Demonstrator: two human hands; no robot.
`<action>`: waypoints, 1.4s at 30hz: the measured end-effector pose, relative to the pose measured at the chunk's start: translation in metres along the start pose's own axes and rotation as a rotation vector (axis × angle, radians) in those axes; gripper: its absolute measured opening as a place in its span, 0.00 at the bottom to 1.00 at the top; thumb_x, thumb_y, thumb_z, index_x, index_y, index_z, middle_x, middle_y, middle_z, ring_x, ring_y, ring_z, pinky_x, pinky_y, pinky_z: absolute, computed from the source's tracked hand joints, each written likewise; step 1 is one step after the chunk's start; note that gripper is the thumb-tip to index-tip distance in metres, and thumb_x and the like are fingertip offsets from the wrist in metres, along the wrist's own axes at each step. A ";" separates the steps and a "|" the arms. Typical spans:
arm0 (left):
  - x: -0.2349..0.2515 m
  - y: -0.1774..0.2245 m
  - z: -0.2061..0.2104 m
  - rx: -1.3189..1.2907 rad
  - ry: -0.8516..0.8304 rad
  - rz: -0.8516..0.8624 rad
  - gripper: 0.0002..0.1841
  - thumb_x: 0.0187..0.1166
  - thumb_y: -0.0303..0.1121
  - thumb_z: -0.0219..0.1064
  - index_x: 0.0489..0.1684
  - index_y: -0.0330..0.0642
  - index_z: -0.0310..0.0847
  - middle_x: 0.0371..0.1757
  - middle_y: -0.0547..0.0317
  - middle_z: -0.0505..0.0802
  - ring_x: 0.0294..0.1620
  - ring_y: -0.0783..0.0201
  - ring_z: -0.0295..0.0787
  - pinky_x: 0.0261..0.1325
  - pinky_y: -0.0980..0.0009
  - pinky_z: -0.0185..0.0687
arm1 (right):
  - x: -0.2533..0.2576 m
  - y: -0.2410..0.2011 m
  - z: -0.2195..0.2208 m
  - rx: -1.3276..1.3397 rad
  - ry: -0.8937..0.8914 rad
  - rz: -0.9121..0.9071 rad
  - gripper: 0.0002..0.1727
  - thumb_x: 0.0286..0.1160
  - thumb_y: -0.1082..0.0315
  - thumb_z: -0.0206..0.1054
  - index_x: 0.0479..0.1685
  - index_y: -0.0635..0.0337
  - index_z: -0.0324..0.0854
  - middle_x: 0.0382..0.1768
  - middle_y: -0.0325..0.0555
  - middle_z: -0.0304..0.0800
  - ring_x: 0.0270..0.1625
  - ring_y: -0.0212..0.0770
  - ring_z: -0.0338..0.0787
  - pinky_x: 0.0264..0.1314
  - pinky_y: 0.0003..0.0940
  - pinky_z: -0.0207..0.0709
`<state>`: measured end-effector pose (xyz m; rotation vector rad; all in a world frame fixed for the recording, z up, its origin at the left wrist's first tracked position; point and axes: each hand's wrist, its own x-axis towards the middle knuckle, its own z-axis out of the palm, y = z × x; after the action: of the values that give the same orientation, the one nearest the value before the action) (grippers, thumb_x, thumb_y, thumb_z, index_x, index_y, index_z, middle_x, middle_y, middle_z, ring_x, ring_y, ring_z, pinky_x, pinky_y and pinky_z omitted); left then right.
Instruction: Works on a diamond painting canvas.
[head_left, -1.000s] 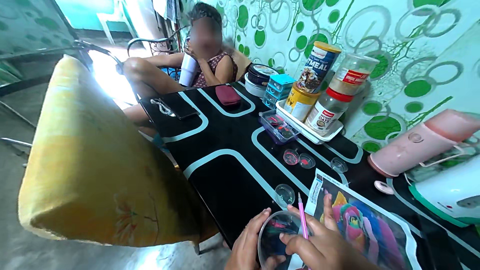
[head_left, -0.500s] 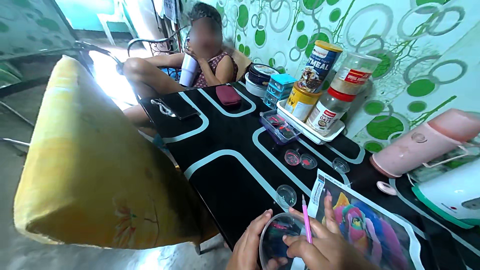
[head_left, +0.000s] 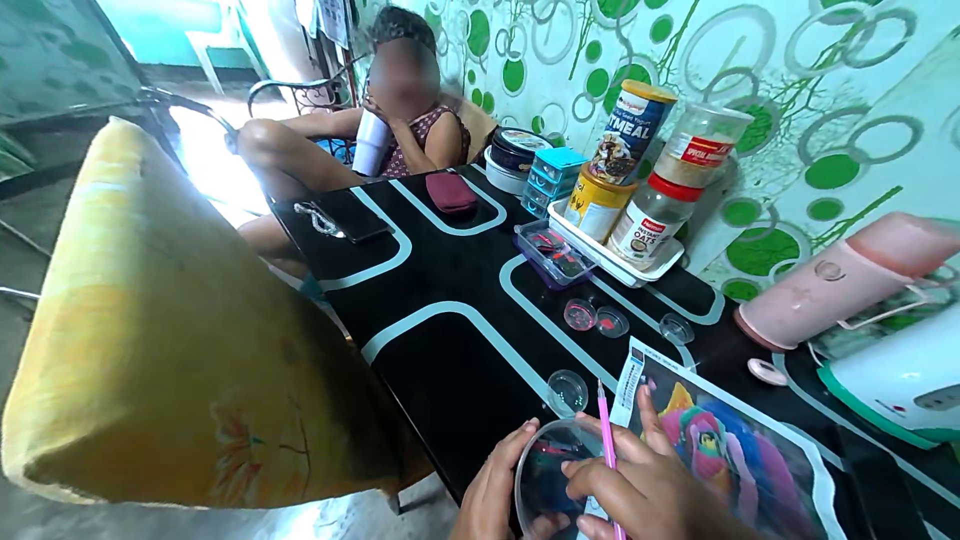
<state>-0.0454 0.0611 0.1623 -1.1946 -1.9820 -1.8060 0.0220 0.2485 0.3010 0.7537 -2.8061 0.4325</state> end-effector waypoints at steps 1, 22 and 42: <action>0.000 0.000 0.000 0.005 -0.002 0.002 0.40 0.77 0.49 0.74 0.81 0.30 0.63 0.76 0.40 0.83 0.79 0.65 0.79 0.83 0.68 0.73 | 0.002 0.000 -0.001 -0.008 -0.003 0.007 0.14 0.88 0.58 0.58 0.48 0.55 0.86 0.36 0.42 0.96 0.70 0.59 0.87 0.79 0.89 0.33; 0.020 0.019 -0.003 0.264 -0.070 0.121 0.33 0.70 0.39 0.78 0.69 0.24 0.75 0.65 0.31 0.89 0.74 0.47 0.84 0.81 0.55 0.73 | 0.008 0.014 0.024 -0.351 0.306 -0.059 0.07 0.69 0.60 0.72 0.24 0.46 0.87 0.18 0.34 0.84 0.39 0.45 0.92 0.76 0.67 0.68; 0.024 0.014 -0.006 0.042 -0.102 -0.117 0.46 0.64 0.38 0.84 0.75 0.14 0.64 0.71 0.25 0.83 0.75 0.50 0.82 0.82 0.59 0.72 | 0.023 0.032 -0.063 0.267 0.107 0.247 0.06 0.76 0.65 0.70 0.42 0.55 0.91 0.39 0.37 0.94 0.49 0.34 0.90 0.77 0.60 0.64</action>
<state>-0.0536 0.0647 0.1887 -1.2040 -2.1779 -1.7804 -0.0065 0.2851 0.3587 0.4134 -2.7796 0.8761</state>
